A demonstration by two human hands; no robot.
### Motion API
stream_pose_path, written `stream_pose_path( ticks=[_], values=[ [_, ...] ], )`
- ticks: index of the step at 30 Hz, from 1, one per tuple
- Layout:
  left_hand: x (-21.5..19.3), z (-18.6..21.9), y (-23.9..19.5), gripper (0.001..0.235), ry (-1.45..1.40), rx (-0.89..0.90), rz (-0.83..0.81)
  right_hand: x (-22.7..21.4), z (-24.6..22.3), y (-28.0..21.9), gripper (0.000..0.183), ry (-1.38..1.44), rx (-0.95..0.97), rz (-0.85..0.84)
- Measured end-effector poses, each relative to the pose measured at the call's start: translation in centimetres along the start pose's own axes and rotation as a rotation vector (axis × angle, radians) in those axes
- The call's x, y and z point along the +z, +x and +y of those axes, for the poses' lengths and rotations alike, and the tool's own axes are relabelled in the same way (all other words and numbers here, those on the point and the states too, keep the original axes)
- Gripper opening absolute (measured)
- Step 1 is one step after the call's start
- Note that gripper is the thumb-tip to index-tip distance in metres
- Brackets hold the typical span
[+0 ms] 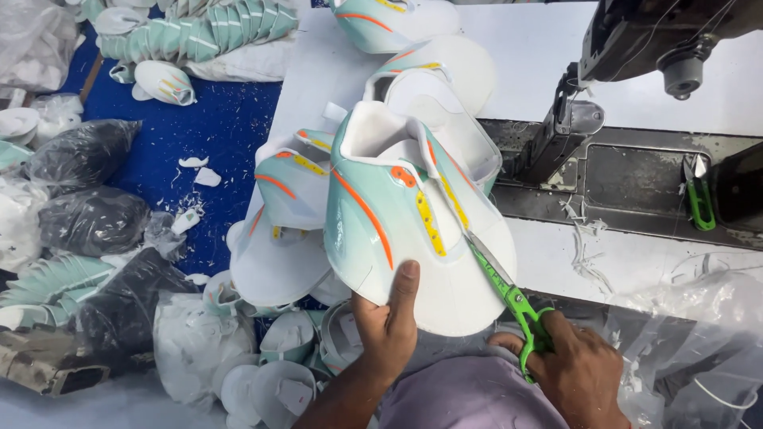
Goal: The person uses green-handled scissors to trim excess material from the edges of white and teal shoe parts. They handle the parts one at a time, cutting along the seams and edges, and place the finished items on a white surface.
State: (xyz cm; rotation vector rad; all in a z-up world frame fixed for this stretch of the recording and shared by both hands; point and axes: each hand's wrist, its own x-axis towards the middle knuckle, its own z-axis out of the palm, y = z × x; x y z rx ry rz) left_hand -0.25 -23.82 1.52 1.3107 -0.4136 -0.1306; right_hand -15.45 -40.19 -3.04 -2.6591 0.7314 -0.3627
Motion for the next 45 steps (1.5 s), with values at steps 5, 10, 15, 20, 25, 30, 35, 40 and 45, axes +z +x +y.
stream_pose_path(
  ticks=[5, 10, 15, 20, 25, 30, 35, 40, 45],
  values=[
    [-0.4, -0.4, 0.0, 0.048, -0.005, -0.007, 0.001, 1.2, 0.7, -0.6, 0.061, 0.019, 0.017, 0.012],
    [-0.8, -1.0, 0.7, 0.048, 0.002, 0.016, 0.036, 0.8, 0.6, -0.4, 0.063, 0.092, -0.048, 0.048],
    [-0.5, -0.8, 0.9, 0.046, 0.065, 0.036, 0.030, 0.5, 0.2, -0.3, 0.074, -0.009, 0.033, -0.102],
    [-0.2, -1.0, 0.8, 0.045, 0.081, 0.040, -0.002, 0.3, -0.2, -0.3, 0.071, 0.092, 0.001, -0.067],
    [-0.3, -1.3, 0.5, 0.044, 0.074, 0.010, -0.015, 0.6, -0.1, -0.4, 0.068, 0.165, -0.035, -0.050],
    [-0.4, -1.5, 0.6, 0.044, 0.027, -0.004, -0.019, 1.6, 0.4, -1.0, 0.063, 0.103, 0.044, -0.098],
    [-2.0, -1.9, 0.7, 0.043, -0.011, -0.007, -0.025, 2.2, 1.9, -0.5, 0.056, 0.354, 0.244, -0.272],
    [-3.2, -0.6, 1.6, 0.042, -0.030, 0.040, -0.042, 2.3, 3.5, 0.3, 0.042, 0.818, 0.758, -0.444],
    [-3.6, -3.1, 1.7, 0.032, 0.084, -0.004, 0.004, 3.3, 4.1, -1.9, 0.032, 0.854, 0.480, -0.055]
  ],
)
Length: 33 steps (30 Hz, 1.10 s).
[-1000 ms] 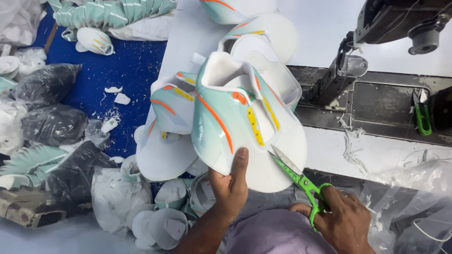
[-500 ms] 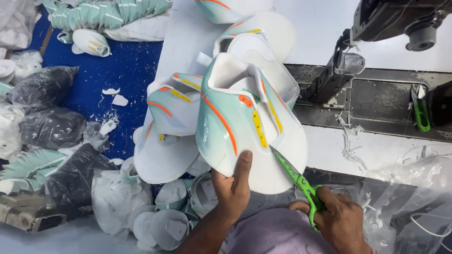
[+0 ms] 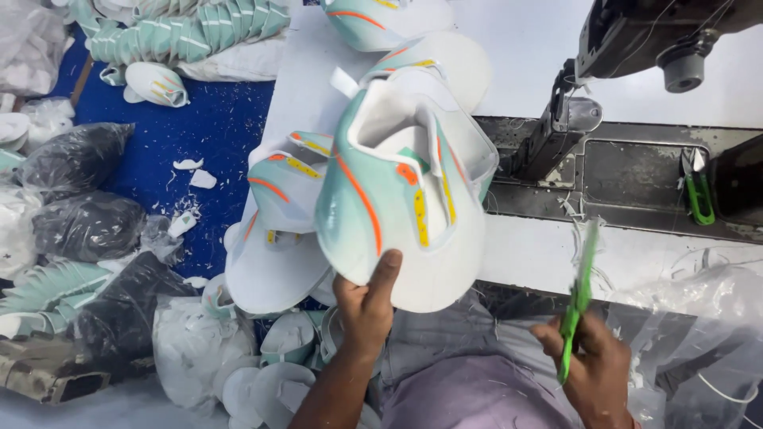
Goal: The person uses green-handled scissors to trim excess material from the edges of white and teal shoe parts. They handle the parts one at a time, cutting along the seams and edges, and place the finished items on a white surface.
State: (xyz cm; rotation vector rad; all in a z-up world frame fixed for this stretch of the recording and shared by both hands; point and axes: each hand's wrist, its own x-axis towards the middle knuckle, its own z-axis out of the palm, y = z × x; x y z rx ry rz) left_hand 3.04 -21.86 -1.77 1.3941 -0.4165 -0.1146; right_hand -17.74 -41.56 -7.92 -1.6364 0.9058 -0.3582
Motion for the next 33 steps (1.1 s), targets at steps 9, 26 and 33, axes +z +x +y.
stream_pose_path(
  ticks=[9, 26, 33],
  values=[
    [1.3, 1.6, 0.7, 0.030, 0.010, -0.070, -0.102, 0.1, -2.4, 0.4, 0.045, -0.512, 0.169, -0.224],
    [4.5, 2.1, -2.2, 0.034, -0.047, 0.002, -0.098, 1.2, -1.2, 0.7, 0.070, 0.207, 0.027, -0.561],
    [4.2, 1.5, -1.6, 0.039, -0.101, -0.120, -0.082, 0.9, -0.7, 0.5, 0.044, 0.207, 0.149, -0.439]
  ],
)
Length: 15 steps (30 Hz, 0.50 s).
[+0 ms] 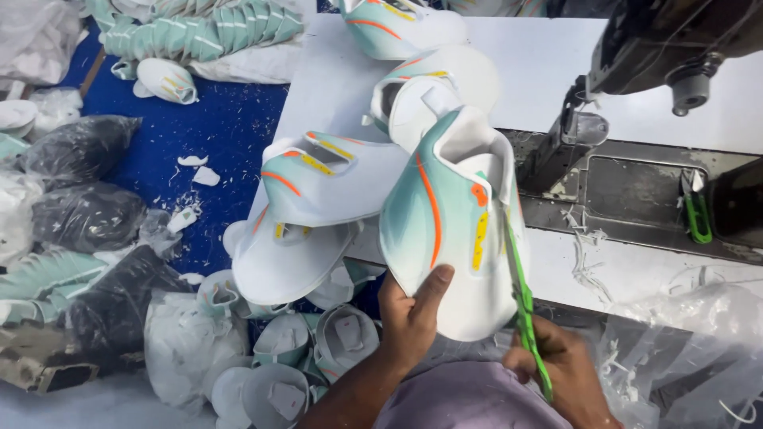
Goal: The person uses green-handled scissors to trim excess material from the edges of white and teal shoe parts. They handle the parts one at a time, cutting along the seams and edges, and place the finished items on a white surface.
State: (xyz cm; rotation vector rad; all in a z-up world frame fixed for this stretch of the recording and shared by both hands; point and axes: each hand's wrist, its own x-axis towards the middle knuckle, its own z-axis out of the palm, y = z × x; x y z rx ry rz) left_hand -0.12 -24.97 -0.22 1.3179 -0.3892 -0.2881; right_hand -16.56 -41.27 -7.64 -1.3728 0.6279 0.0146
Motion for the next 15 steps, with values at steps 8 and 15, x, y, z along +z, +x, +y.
stream_pose_path(
  ticks=[8, 15],
  values=[
    [-2.9, -4.7, 1.3, 0.052, -0.313, 0.001, -0.026, -6.7, 6.6, 1.1, 0.068, 0.011, -0.206, 0.277],
    [-5.4, -15.7, 0.4, 0.056, -0.344, -0.265, -0.226, -4.2, -2.1, 1.3, 0.089, 0.741, -0.111, 0.107]
  ],
)
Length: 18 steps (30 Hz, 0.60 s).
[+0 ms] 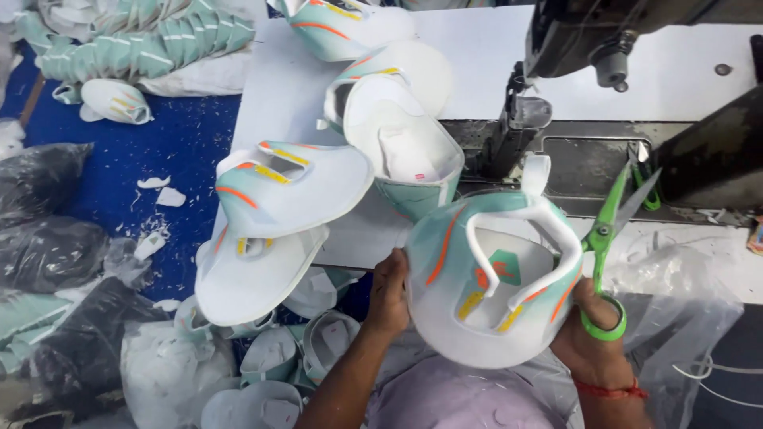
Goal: The person uses green-handled scissors to trim excess material from the edges of white and teal shoe parts. They handle the parts one at a time, cutting along the seams and edges, and place the finished items on a white surface.
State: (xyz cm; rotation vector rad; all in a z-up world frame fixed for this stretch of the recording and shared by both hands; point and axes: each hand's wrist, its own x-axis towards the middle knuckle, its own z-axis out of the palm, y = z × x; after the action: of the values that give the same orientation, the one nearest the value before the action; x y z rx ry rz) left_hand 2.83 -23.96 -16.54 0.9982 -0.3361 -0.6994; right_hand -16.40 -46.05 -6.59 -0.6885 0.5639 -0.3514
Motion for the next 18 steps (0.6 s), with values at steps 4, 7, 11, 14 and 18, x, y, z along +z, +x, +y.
stream_pose_path(
  ticks=[4, 7, 11, 14, 18],
  values=[
    [5.4, 4.6, 1.8, 0.042, 0.449, 0.042, 0.003, 1.4, -1.9, -0.4, 0.081, 0.160, -0.053, -0.132],
    [10.6, 9.6, 1.2, 0.045, 0.851, 0.280, 0.046, 3.0, -3.2, -1.2, 0.083, -0.021, -0.170, -0.123],
    [13.7, 12.6, 0.1, 0.030, 0.822, 0.441, -0.082, 1.7, -2.1, -1.5, 0.068, -0.407, -0.285, 0.034],
    [14.5, 13.2, 1.3, 0.037, 0.603, 0.219, -0.206, 1.1, -0.7, -1.6, 0.052, -0.646, -0.350, -0.021],
    [16.0, 13.8, 2.2, 0.050, 0.310, -0.135, -0.334, 1.0, -0.3, -2.4, 0.043, -0.775, -0.190, -0.012]
  ],
)
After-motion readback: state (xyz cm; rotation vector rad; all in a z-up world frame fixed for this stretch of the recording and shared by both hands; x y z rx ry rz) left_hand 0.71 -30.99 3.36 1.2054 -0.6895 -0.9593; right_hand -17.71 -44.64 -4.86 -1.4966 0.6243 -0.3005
